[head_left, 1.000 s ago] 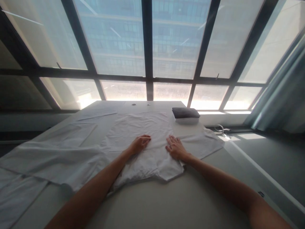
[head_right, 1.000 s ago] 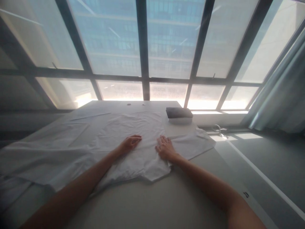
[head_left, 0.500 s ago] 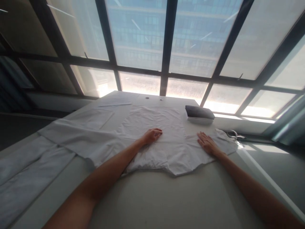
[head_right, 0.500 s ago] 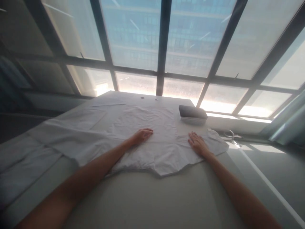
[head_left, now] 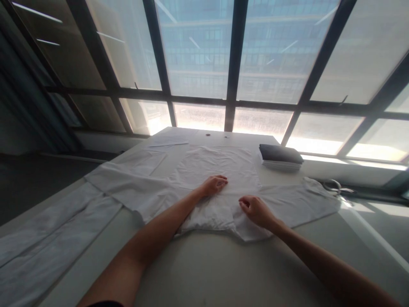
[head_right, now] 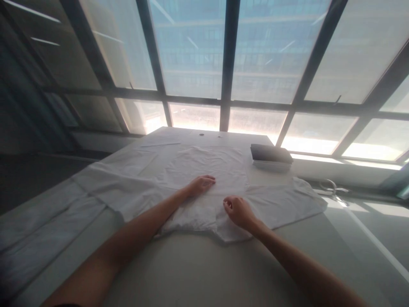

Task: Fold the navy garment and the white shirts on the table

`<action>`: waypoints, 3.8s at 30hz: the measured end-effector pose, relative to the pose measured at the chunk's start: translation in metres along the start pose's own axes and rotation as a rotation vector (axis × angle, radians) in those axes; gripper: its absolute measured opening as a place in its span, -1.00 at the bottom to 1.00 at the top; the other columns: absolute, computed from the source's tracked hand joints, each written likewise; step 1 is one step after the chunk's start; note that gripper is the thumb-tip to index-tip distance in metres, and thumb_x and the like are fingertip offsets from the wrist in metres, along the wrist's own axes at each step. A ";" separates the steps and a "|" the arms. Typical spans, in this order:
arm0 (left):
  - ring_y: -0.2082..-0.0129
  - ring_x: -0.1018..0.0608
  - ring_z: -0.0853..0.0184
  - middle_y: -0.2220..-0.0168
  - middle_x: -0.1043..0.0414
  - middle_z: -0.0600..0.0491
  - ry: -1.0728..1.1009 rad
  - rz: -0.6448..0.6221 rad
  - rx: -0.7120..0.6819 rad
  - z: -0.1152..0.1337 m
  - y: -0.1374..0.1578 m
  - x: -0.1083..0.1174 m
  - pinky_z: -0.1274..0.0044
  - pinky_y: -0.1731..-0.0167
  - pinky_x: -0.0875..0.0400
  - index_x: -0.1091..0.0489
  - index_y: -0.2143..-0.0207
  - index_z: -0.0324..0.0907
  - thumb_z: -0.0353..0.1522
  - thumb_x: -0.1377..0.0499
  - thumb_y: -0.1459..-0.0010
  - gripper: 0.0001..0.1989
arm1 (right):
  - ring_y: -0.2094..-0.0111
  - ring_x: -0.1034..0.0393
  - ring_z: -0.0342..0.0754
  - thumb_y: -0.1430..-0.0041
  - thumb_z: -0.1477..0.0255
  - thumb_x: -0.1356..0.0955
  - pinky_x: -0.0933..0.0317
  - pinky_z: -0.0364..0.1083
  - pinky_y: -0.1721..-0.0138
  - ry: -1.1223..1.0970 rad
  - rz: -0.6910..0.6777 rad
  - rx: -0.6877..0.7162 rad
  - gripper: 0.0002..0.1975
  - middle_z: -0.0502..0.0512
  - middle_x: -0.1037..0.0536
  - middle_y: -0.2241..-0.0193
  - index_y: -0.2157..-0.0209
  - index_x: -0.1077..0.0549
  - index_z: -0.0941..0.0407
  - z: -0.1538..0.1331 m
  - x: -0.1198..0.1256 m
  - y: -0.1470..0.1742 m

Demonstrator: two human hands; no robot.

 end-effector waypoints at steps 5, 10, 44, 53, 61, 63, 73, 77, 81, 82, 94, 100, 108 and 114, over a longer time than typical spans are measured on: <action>-0.17 -0.50 0.20 -0.16 -0.48 -0.11 0.160 -0.185 -0.042 0.009 0.004 0.011 0.36 -0.23 -0.30 -0.57 -0.02 -0.14 -0.24 -0.20 -0.31 -0.69 | 0.44 -0.45 -0.03 -0.20 0.38 -0.37 -0.25 -0.08 0.30 -0.238 -0.079 -0.023 -0.71 0.07 -0.59 0.47 0.07 -0.59 0.16 -0.046 -0.031 -0.013; -0.24 -0.43 0.13 -0.17 -0.48 -0.10 0.278 -0.280 -0.005 0.017 0.005 0.028 0.32 -0.27 -0.23 -0.55 -0.06 -0.14 -0.22 -0.26 -0.25 -0.64 | 0.46 -0.32 -0.12 0.00 0.46 -0.43 -0.22 -0.13 0.37 -0.515 -0.086 -0.020 -0.56 -0.07 -0.47 0.50 0.02 -0.53 0.14 -0.043 -0.039 -0.014; -0.48 0.17 0.04 -0.49 0.18 0.20 -0.164 -0.650 -0.244 0.130 0.152 0.038 0.11 -0.40 0.42 -0.08 -0.39 0.31 -0.05 -0.08 -0.39 -0.44 | -0.37 -0.13 0.14 -0.37 0.37 -0.28 -0.01 0.18 -0.36 -0.011 -0.093 0.420 -0.52 0.27 -0.32 -0.32 -0.27 -0.40 0.14 -0.018 -0.029 0.012; -0.47 0.04 0.14 -0.45 -0.01 0.05 -0.061 -0.593 -0.162 0.122 0.151 0.039 0.23 -0.43 0.32 0.03 -0.46 0.07 -0.05 -0.02 -0.42 -0.36 | -0.34 -0.19 0.11 -0.40 0.31 -0.31 0.00 0.18 -0.36 -0.036 -0.205 0.528 -0.55 0.18 -0.35 -0.31 -0.27 -0.40 -0.01 -0.027 -0.010 0.045; -0.46 -0.02 0.17 -0.42 -0.09 0.07 -0.007 -0.593 -0.116 0.120 0.148 0.040 0.23 -0.43 0.24 -0.12 -0.41 0.05 -0.05 0.04 -0.45 -0.44 | -0.36 -0.15 0.13 -0.31 0.40 -0.37 -0.02 0.19 -0.37 0.089 -0.245 0.570 -0.39 0.25 -0.30 -0.33 -0.36 -0.27 0.07 -0.033 -0.008 0.068; -0.47 0.01 0.14 -0.44 -0.04 0.06 -0.053 -0.597 -0.141 0.120 0.149 0.039 0.22 -0.43 0.27 -0.09 -0.42 0.06 -0.04 0.00 -0.43 -0.41 | -0.32 -0.23 0.11 -0.31 0.49 -0.35 -0.13 0.12 -0.33 0.124 -0.190 0.571 -0.47 0.29 -0.36 -0.28 -0.30 -0.36 0.13 -0.036 -0.014 0.066; -0.47 0.12 0.02 -0.48 0.13 0.13 -0.060 -0.685 -0.197 0.125 0.152 0.045 0.12 -0.41 0.34 -0.19 -0.37 0.17 -0.05 -0.09 -0.38 -0.45 | -0.29 -0.27 0.06 -0.32 0.65 -0.25 -0.16 0.13 -0.32 0.108 -0.189 0.631 -0.55 0.18 -0.51 -0.17 -0.15 -0.51 0.09 -0.040 -0.005 0.072; -0.47 0.11 -0.01 -0.48 0.11 0.13 -0.022 -0.718 -0.199 0.136 0.151 0.054 0.09 -0.40 0.32 -0.26 -0.33 0.18 -0.06 -0.15 -0.35 -0.47 | -0.27 -0.30 0.06 -0.17 0.68 -0.26 -0.16 0.12 -0.31 -0.047 -0.247 0.537 -0.55 0.11 -0.52 -0.16 0.02 -0.62 0.06 -0.041 -0.001 0.075; -0.39 -0.23 0.17 -0.36 -0.23 0.04 0.042 -0.588 -0.122 0.134 0.127 0.067 0.29 -0.37 -0.07 -0.26 -0.34 0.06 -0.17 -0.07 -0.43 -0.53 | -0.17 -0.43 0.04 -0.18 0.61 -0.24 -0.29 0.06 -0.21 -0.170 -0.086 0.291 -0.53 0.16 -0.55 -0.12 -0.04 -0.60 0.09 -0.043 -0.004 0.059; -0.35 -0.30 0.20 -0.33 -0.29 0.01 0.013 -0.500 -0.080 0.129 0.116 0.068 0.32 -0.34 -0.15 -0.27 -0.34 0.01 -0.20 -0.04 -0.44 -0.54 | -0.17 -0.42 0.04 -0.20 0.59 -0.23 -0.27 0.06 -0.22 -0.169 -0.020 0.239 -0.50 0.18 -0.54 -0.14 -0.11 -0.55 0.12 -0.046 -0.006 0.050; -0.44 -0.08 0.15 -0.43 -0.06 -0.11 -0.327 -0.173 0.164 0.038 0.054 -0.007 0.21 -0.40 0.00 -0.11 -0.41 -0.18 -0.40 -0.07 -0.28 -0.35 | -0.44 0.10 0.16 -0.44 0.37 -0.11 0.15 0.20 -0.38 0.191 0.029 -0.109 -0.39 0.37 -0.07 -0.42 -0.42 -0.07 0.31 -0.064 -0.084 -0.056; -0.45 -0.05 0.18 -0.44 -0.04 -0.12 -0.343 -0.206 0.174 0.043 0.057 -0.001 0.25 -0.41 0.06 -0.09 -0.41 -0.24 -0.45 -0.02 -0.26 -0.34 | -0.44 0.09 0.11 -0.47 0.29 -0.10 0.19 0.14 -0.39 0.224 0.026 -0.051 -0.38 0.37 -0.11 -0.41 -0.41 -0.08 0.32 -0.057 -0.082 -0.048; -0.45 -0.06 0.14 -0.43 -0.05 -0.15 -0.351 -0.217 0.173 0.051 0.056 0.001 0.24 -0.40 0.03 -0.11 -0.40 -0.27 -0.46 0.00 -0.26 -0.35 | -0.43 0.05 0.15 -0.47 0.24 -0.10 0.13 0.18 -0.38 0.224 0.019 -0.026 -0.38 0.34 -0.15 -0.39 -0.42 -0.10 0.23 -0.052 -0.078 -0.046; -0.44 -0.08 0.14 -0.43 -0.07 -0.13 -0.355 -0.199 0.174 0.045 0.056 -0.002 0.22 -0.39 0.01 -0.13 -0.39 -0.22 -0.41 0.04 -0.35 -0.43 | -0.44 0.08 0.12 -0.47 0.32 -0.07 0.17 0.15 -0.39 0.236 -0.011 -0.019 -0.40 0.34 -0.11 -0.41 -0.42 -0.08 0.28 -0.049 -0.079 -0.045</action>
Point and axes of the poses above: each hand's wrist, its own y-axis away from the middle knuckle, its own x-axis out of the back of the hand, z = x × y, the point moved 2 cm from there along -y, towards the middle knuckle
